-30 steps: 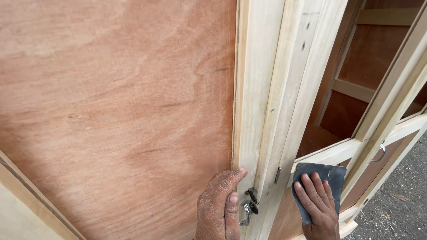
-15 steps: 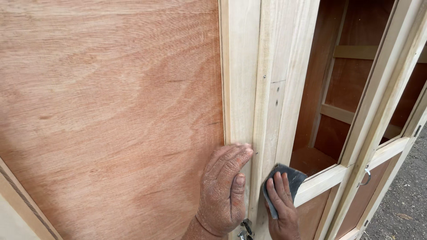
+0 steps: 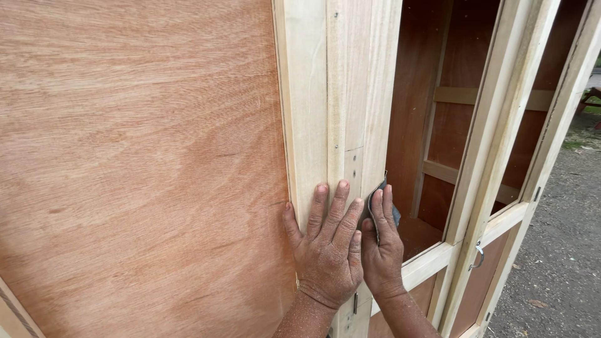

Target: The person sands the wooden frame edges and surfaces of a small cabinet using a sheet of sandpaper held by hand. They work around the cabinet, sanding the vertical stiles, top rail, and door frame edges, moving to different sections as they finish each area.

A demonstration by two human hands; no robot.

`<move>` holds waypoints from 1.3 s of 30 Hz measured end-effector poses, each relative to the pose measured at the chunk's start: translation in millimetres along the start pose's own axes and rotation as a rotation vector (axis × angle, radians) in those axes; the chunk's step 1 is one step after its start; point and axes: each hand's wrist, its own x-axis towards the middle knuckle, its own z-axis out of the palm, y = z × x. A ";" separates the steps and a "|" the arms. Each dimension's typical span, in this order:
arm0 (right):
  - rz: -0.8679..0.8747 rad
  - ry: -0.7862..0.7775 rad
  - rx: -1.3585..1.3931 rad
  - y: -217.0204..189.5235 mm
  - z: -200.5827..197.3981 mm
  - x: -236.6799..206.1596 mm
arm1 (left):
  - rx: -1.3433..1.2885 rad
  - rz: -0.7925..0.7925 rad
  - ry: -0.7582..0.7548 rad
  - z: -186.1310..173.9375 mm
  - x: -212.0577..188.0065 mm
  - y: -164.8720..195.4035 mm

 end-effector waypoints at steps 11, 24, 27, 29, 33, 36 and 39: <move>0.187 -0.256 0.068 -41.3 -32.3 46.3 | 0.212 0.037 0.002 8.6 -0.7 -10.0; 0.656 -0.633 0.403 -15.3 -40.4 68.3 | 0.382 -0.033 0.019 25.8 48.5 -0.6; 0.359 -0.545 0.705 -64.0 -23.0 166.4 | 0.438 -0.059 0.004 23.4 47.6 -0.7; 0.297 -0.540 0.795 -98.8 -12.4 222.9 | 0.460 -0.062 0.002 23.8 46.1 -1.7; 0.219 -0.505 0.681 -111.3 -12.5 215.9 | 0.483 -0.074 -0.008 26.6 46.1 -7.5; 0.449 -0.520 0.448 -82.7 -28.6 132.3 | 0.499 -0.076 0.017 25.2 44.8 -8.9; 0.728 -0.648 0.450 -54.1 -38.6 63.8 | 0.546 -0.065 0.041 24.1 47.2 -0.8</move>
